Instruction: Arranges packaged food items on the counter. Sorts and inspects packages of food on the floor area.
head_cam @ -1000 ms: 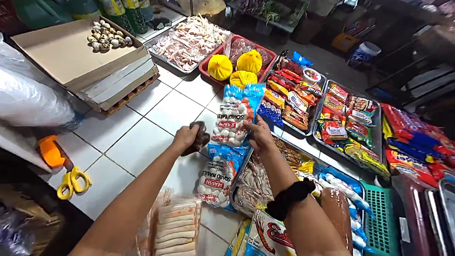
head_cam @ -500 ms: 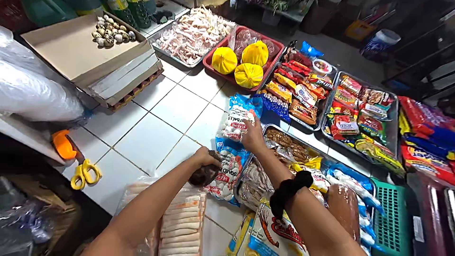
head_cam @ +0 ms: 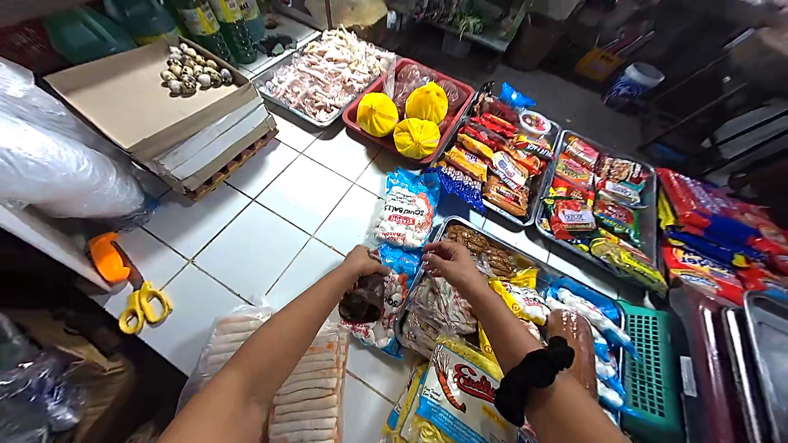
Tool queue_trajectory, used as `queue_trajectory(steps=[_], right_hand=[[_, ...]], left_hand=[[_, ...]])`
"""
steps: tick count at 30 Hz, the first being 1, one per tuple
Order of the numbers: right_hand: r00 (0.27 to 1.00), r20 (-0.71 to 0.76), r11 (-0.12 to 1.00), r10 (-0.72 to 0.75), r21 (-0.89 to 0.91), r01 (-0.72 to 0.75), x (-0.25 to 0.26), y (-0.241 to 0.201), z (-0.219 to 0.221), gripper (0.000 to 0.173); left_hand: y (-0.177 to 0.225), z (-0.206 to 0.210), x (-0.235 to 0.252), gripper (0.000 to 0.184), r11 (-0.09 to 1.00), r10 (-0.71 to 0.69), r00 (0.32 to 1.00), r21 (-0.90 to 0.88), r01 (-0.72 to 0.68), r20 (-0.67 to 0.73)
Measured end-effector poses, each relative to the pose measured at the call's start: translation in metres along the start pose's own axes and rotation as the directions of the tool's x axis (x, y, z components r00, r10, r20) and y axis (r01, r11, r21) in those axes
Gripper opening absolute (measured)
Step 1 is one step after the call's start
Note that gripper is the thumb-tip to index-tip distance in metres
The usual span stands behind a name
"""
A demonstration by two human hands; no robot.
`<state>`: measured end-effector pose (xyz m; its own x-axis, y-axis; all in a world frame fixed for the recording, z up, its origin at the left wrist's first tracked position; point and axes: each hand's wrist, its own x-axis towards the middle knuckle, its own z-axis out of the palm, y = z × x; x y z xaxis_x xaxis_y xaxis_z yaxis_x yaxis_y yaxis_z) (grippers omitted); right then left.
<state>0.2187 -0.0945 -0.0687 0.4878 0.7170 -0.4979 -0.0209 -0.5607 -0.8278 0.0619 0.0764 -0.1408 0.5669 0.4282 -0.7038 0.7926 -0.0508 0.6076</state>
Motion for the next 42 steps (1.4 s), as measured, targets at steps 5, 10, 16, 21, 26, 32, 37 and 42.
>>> queue_trajectory(steps=[5, 10, 16, 21, 26, 32, 37, 42], right_hand=[[0.996, -0.006, 0.993, -0.091, 0.074, 0.091, -0.01, 0.001, -0.005, 0.036], [0.948, 0.224, 0.952, -0.228, 0.256, 0.168, -0.013, 0.016, 0.003, 0.088], [0.855, 0.276, 0.827, -0.44, 0.495, 0.266, -0.027, -0.035, 0.071, 0.02], [0.923, 0.131, 0.811, -0.362, 0.532, 0.243, -0.02, -0.076, 0.089, 0.052], [0.918, 0.15, 0.852, -0.368, 0.451, 0.267, -0.017, -0.055, 0.09, 0.047], [0.934, 0.037, 0.832, -0.355, 0.469, 0.297, -0.021, -0.052, 0.065, 0.043], [0.964, -0.203, 0.906, -0.172, 0.353, 0.236, 0.025, -0.047, 0.021, 0.049], [0.948, -0.312, 0.956, 0.064, -0.252, -0.148, 0.077, -0.016, 0.01, 0.069]], left_hand=[[-0.008, -0.013, -0.042, 0.036, 0.902, 0.432, 0.901, 0.019, -0.432, -0.028], [-0.005, -0.05, -0.096, 0.03, 0.715, 0.577, 0.754, -0.253, -0.652, -0.315], [0.048, -0.087, -0.128, 0.037, 0.745, 0.449, 0.508, -0.006, -0.667, -0.735], [0.038, -0.011, -0.125, 0.095, 0.656, 0.725, 0.487, 0.27, -0.705, -0.487], [0.043, -0.03, -0.08, 0.05, 0.594, 0.786, 0.285, 0.545, -0.592, -0.549], [-0.019, -0.134, -0.027, 0.044, 0.602, 0.799, 0.281, 0.687, -0.407, -0.532], [-0.092, -0.2, -0.005, 0.062, 0.611, 0.687, 0.578, 0.781, -0.13, -0.441], [-0.004, -0.135, 0.012, 0.05, 0.793, 0.519, 0.8, 0.517, -0.321, -0.3]])
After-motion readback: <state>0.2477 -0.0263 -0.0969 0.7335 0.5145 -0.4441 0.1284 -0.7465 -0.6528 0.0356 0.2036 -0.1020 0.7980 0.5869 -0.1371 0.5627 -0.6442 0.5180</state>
